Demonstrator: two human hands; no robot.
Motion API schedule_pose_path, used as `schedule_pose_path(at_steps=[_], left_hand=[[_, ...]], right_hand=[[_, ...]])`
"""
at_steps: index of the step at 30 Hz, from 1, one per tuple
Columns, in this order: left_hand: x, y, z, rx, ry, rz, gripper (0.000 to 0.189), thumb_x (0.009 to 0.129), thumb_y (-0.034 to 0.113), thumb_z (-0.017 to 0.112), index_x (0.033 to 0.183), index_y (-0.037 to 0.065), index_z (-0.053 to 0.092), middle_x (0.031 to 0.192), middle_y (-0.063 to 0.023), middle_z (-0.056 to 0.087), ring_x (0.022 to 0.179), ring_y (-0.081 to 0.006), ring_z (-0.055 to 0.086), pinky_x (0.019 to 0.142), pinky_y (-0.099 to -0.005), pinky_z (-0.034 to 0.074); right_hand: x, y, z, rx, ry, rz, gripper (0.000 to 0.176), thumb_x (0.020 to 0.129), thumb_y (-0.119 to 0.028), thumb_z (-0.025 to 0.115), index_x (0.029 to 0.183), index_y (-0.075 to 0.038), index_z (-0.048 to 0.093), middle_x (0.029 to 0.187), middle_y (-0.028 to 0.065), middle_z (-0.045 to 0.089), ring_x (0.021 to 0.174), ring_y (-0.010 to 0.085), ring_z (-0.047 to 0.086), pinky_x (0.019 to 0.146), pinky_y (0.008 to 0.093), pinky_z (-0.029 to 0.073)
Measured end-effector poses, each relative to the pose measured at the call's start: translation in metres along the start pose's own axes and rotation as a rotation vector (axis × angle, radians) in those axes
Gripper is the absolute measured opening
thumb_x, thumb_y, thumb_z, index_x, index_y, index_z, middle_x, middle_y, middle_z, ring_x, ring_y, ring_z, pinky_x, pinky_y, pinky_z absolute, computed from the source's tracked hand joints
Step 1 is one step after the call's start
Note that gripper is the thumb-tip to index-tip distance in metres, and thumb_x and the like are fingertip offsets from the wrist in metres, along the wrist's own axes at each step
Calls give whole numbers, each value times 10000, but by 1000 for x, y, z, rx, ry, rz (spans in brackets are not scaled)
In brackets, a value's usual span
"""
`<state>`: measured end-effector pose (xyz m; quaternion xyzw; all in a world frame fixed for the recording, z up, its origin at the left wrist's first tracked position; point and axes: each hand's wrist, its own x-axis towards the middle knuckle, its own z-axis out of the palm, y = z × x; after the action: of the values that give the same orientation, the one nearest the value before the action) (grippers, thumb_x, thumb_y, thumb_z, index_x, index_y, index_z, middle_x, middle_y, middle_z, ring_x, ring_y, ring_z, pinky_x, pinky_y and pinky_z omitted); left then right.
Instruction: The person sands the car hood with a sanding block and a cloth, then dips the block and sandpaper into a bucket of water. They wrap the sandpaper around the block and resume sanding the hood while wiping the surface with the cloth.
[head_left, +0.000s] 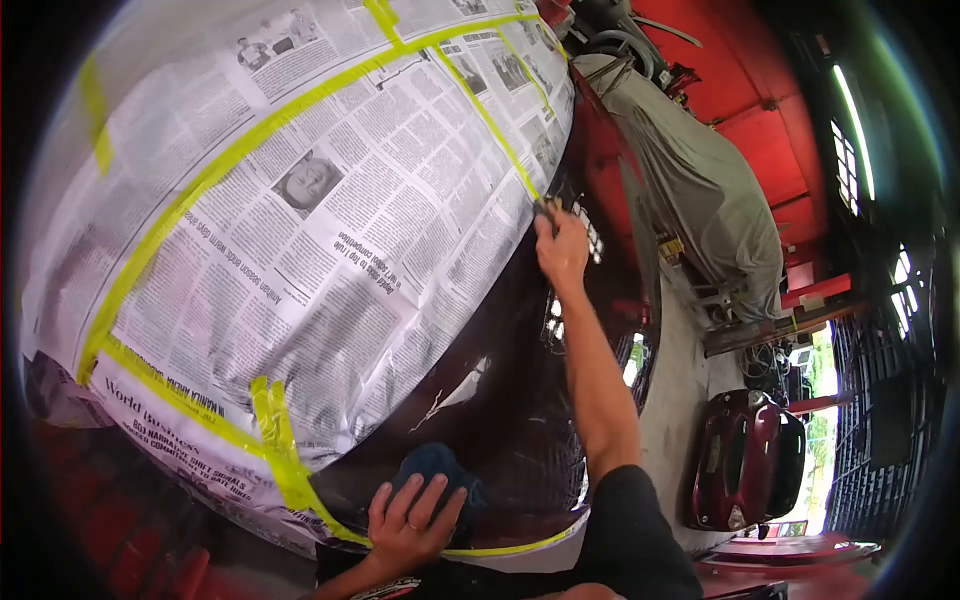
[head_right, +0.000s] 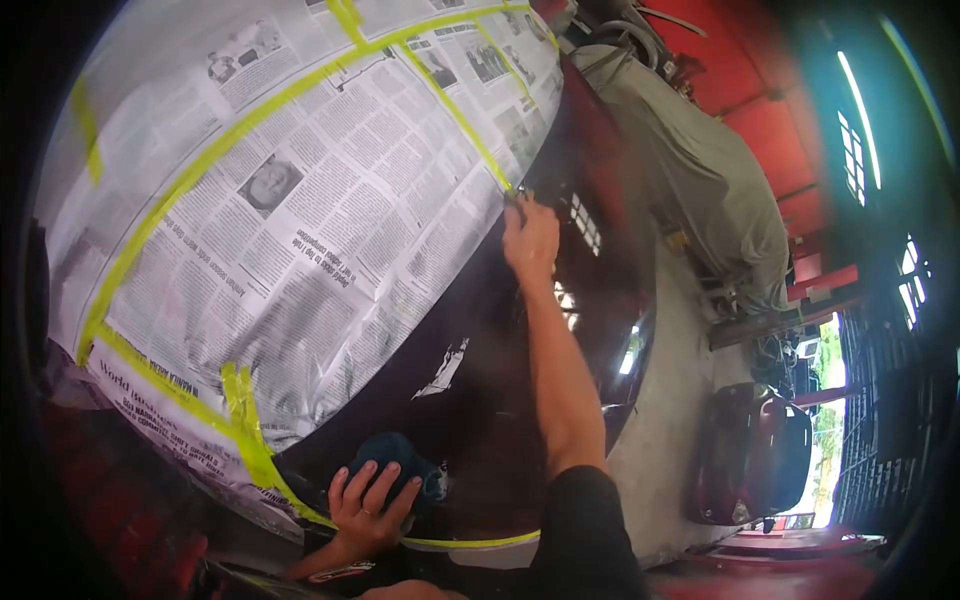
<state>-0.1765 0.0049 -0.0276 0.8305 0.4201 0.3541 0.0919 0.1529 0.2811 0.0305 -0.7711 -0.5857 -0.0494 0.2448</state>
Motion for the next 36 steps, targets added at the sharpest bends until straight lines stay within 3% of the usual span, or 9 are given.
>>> schedule_pose_path(at_steps=[4, 7, 11, 17, 23, 27, 29, 33, 36], left_hand=[[1, -5, 2, 4, 7, 36, 241, 868, 294, 670, 1099, 299, 738, 1293, 30, 618, 1184, -204, 560, 1028, -451, 400], [2, -4, 2, 16, 15, 33, 237, 868, 293, 667, 1094, 297, 740, 1282, 29, 624, 1180, -204, 564, 1031, -455, 399], [-2, 1, 3, 11, 8, 8, 232, 868, 300, 665, 1086, 301, 743, 1278, 31, 629, 1178, -205, 567, 1035, -457, 397], [1, -3, 3, 29, 4, 26, 246, 854, 311, 670, 1086, 305, 752, 1286, 24, 628, 1192, -215, 562, 1034, -463, 397], [1, 0, 3, 63, 5, 7, 230, 862, 324, 670, 1075, 308, 755, 1288, 29, 630, 1189, -215, 563, 1020, -460, 407], [2, -1, 2, 25, 20, 2, 226, 867, 306, 673, 1079, 309, 750, 1283, 28, 634, 1187, -215, 563, 1014, -456, 412], [1, -3, 5, -3, 22, 25, 232, 867, 284, 678, 1087, 311, 746, 1286, 31, 634, 1188, -213, 562, 1009, -456, 416], [-2, -7, 8, 22, 11, 56, 331, 774, 311, 683, 1100, 301, 743, 1324, 7, 601, 1233, -257, 531, 1052, -509, 384], [-1, 0, 2, 2, 41, 2, 233, 872, 294, 677, 1095, 308, 742, 1301, 34, 629, 1199, -210, 561, 1012, -449, 418]], right_hand=[[-149, -45, -12, -48, 46, -383, 366, 884, -170, 691, 1232, -63, 665, 1237, 209, 640, 1170, 383, 587, 1019, 441, 458], [-123, -21, 2, 38, 86, -338, 356, 891, -181, 678, 1228, -64, 674, 1208, 191, 652, 1155, 378, 590, 1006, 445, 459], [4, 16, 26, -90, 199, -148, 305, 916, -246, 648, 1106, -18, 718, 1009, 215, 680, 961, 379, 630, 882, 456, 486], [-151, -41, 2, 119, 194, -236, 239, 896, -173, 690, 1103, -63, 738, 1218, 169, 643, 1099, 360, 609, 922, 464, 483], [-4, 23, 18, -45, 140, -26, 309, 912, -239, 639, 1135, -34, 702, 1117, 231, 636, 1010, 417, 582, 893, 488, 463], [-106, -11, 4, 62, 128, -297, 357, 856, -123, 712, 1198, -34, 662, 1195, 197, 633, 1111, 372, 576, 986, 470, 452], [-156, -40, -14, 70, 53, -232, 406, 882, -111, 695, 1278, -38, 640, 1216, 193, 636, 1131, 350, 604, 1023, 422, 459], [-32, 16, 18, 6, 212, -211, 309, 893, -265, 682, 1103, -39, 703, 1010, 188, 661, 974, 381, 610, 854, 476, 473], [-27, 13, 13, -23, 139, -128, 289, 896, -251, 684, 1097, -45, 706, 1005, 195, 663, 967, 376, 615, 851, 473, 474]])
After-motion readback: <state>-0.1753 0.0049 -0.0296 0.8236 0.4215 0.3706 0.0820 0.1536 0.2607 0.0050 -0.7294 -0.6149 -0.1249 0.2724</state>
